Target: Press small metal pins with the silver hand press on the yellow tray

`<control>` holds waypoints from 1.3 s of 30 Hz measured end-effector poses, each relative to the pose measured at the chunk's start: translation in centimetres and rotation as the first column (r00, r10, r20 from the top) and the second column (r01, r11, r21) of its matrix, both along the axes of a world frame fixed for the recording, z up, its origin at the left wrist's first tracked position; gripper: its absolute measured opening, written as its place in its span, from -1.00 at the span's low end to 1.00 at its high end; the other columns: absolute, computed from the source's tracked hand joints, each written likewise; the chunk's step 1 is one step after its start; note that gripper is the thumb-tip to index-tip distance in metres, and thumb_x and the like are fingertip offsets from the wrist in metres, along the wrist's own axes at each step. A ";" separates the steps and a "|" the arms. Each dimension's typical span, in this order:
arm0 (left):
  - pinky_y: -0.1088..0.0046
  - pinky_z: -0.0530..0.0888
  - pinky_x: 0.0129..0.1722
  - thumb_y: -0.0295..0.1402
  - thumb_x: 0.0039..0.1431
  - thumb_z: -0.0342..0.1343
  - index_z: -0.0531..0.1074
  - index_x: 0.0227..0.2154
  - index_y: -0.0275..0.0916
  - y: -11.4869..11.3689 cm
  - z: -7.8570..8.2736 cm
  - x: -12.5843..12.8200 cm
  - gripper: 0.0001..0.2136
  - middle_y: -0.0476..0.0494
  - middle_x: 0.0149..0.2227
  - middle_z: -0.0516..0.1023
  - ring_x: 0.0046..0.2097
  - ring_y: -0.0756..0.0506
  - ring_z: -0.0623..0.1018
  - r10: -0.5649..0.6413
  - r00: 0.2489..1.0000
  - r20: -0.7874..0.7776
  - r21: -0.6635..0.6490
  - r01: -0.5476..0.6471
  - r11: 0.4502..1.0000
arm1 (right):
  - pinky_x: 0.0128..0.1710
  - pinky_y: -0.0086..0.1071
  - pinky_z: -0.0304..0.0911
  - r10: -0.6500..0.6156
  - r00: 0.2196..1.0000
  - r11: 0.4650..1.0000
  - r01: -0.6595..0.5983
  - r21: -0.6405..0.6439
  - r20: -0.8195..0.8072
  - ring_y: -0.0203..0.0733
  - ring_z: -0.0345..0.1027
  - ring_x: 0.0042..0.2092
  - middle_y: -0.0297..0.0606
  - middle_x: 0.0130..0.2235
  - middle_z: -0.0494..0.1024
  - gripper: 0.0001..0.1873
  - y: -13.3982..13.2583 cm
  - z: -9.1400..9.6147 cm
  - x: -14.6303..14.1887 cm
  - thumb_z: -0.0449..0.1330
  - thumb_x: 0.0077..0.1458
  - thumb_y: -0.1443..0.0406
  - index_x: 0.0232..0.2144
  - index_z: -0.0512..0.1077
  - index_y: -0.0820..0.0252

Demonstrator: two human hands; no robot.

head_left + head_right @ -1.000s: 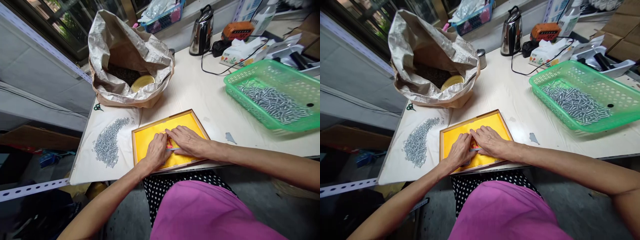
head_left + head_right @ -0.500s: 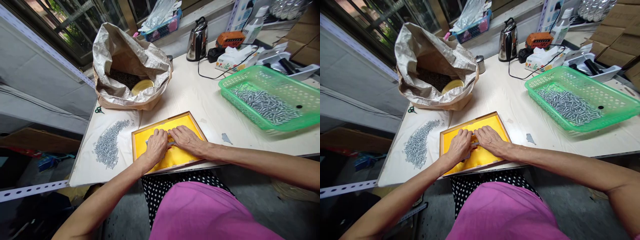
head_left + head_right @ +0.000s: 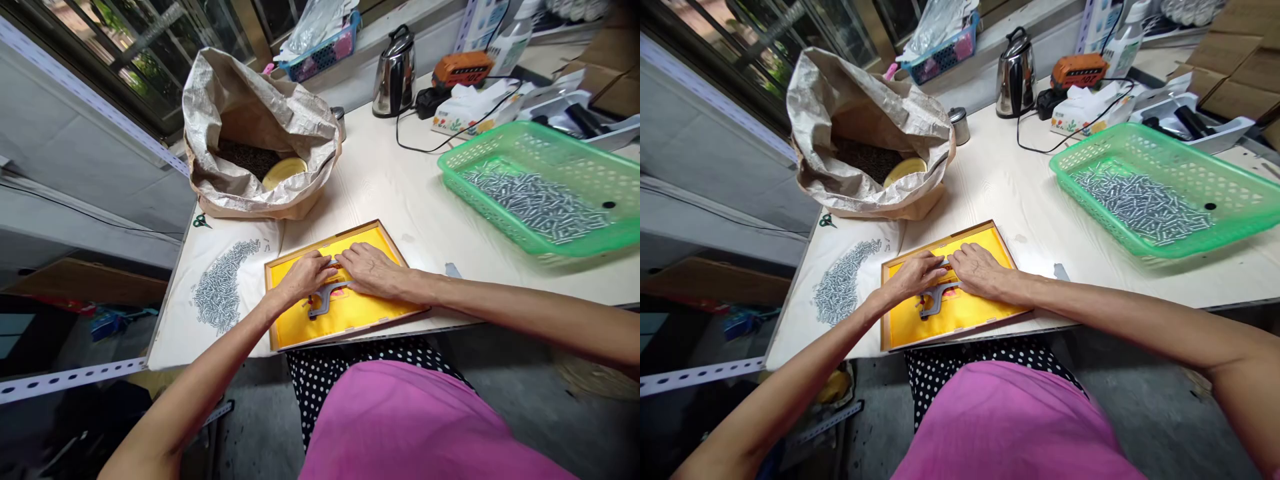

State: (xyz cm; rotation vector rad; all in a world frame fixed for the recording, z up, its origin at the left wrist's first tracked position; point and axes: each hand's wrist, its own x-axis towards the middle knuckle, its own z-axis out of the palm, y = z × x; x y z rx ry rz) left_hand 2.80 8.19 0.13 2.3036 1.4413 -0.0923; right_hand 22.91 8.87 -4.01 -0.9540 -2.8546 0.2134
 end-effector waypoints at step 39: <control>0.05 0.35 0.20 -0.29 0.10 0.30 0.14 0.24 -0.39 -4.7 -1.7 1.9 -0.30 -0.47 0.22 0.33 0.22 -0.34 0.36 0.002 0.994 -0.109 0.197 0.020 0.980 | -0.11 -0.17 0.09 -0.050 0.999 0.998 0.049 0.037 0.007 0.06 0.26 -0.12 0.00 -0.13 0.49 -0.60 -1.7 -0.2 0.9 0.14 0.12 0.26 -0.02 0.37 0.38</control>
